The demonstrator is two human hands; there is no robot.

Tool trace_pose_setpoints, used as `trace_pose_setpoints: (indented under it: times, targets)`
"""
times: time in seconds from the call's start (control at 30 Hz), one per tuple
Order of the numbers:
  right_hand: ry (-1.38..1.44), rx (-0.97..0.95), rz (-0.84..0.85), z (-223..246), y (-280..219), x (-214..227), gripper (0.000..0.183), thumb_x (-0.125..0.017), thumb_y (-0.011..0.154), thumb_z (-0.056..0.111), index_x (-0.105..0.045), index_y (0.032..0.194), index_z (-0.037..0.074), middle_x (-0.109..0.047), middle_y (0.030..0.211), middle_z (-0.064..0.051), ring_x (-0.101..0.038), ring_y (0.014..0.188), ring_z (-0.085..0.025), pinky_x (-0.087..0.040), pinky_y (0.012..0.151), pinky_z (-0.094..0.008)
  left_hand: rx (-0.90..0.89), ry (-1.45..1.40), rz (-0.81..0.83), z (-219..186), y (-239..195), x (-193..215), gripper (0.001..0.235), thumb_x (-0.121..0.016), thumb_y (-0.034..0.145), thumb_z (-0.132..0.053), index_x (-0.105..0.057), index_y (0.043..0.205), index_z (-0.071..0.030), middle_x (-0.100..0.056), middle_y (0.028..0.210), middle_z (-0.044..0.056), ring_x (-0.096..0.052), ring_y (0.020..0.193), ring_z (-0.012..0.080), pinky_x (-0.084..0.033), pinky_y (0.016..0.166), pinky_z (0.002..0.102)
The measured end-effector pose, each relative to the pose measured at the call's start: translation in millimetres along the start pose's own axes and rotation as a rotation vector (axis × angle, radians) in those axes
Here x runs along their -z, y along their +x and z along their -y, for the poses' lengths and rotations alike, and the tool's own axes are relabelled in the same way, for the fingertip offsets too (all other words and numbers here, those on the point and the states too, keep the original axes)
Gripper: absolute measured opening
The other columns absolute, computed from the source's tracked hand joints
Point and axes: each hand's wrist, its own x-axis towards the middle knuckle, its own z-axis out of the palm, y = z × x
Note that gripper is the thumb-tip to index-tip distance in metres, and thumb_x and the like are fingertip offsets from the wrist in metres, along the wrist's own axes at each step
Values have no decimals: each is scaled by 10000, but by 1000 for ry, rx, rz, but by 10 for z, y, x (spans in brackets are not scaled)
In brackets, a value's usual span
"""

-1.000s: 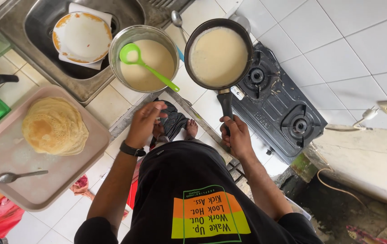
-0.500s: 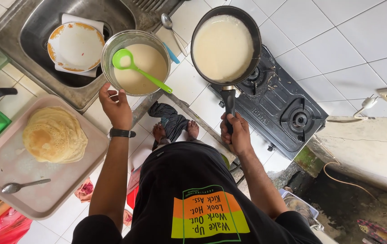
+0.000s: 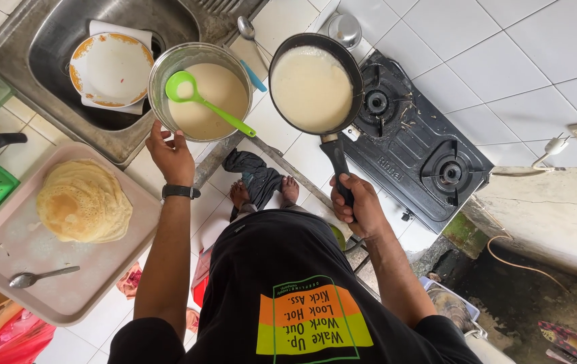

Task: The person cooks a pancake in a frying pan on a gas stove, using a spatula and spoon to check and flip it. They then scoop batter from a metal bowl with a ladle, pour it into the pan, and swirl it to spread the batter evenly.

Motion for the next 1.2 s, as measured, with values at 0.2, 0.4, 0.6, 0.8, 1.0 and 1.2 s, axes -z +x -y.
trace_pose_setpoints:
  times: [0.2,0.4,0.6,0.8,1.0,1.2]
  targets:
    - [-267,15,-112,52,-155,64,302,-531,1050,227,-595,1047,-68,-406,621,-77,-375,442,-79,-358,302,-207,45,-6,21,41,16,9,503,-676,1028,-26,-471,1487,-51,-478,1113,147,-639,877,261,-562,754,338]
    - [-420,69,-164,25,-208,147,297,-532,1068,215,-600,1050,-74,-442,631,-112,-401,467,-110,-377,345,-234,58,-12,30,83,15,6,508,-670,1030,-9,-467,1493,-57,-488,1109,145,-651,887,268,-570,755,345]
    - [-325,181,-122,-166,-127,253,280,-509,1064,207,-593,1035,-58,-435,613,-105,-397,450,-105,-387,349,-231,77,-28,36,83,29,21,498,-662,1032,14,-475,1486,-71,-490,1108,153,-659,904,286,-581,777,351]
    - [-160,211,-33,-270,-21,285,300,-501,1063,248,-585,1024,-38,-416,589,-83,-371,418,-98,-359,328,-235,62,-34,33,30,32,35,502,-664,1014,29,-493,1473,-80,-497,1103,161,-655,913,302,-583,777,383]
    - [29,94,67,-140,-45,124,326,-524,1032,286,-566,1013,-37,-376,556,-53,-331,362,-74,-327,275,-205,87,-43,39,77,37,42,508,-669,1014,17,-493,1478,-95,-500,1100,152,-620,899,261,-566,777,362]
    - [56,-18,63,-45,-73,100,305,-514,1030,275,-572,1022,-24,-368,565,-33,-323,359,-57,-321,264,-183,86,-46,39,-1,34,54,508,-674,1011,9,-506,1475,-110,-512,1096,151,-619,900,263,-564,777,356]
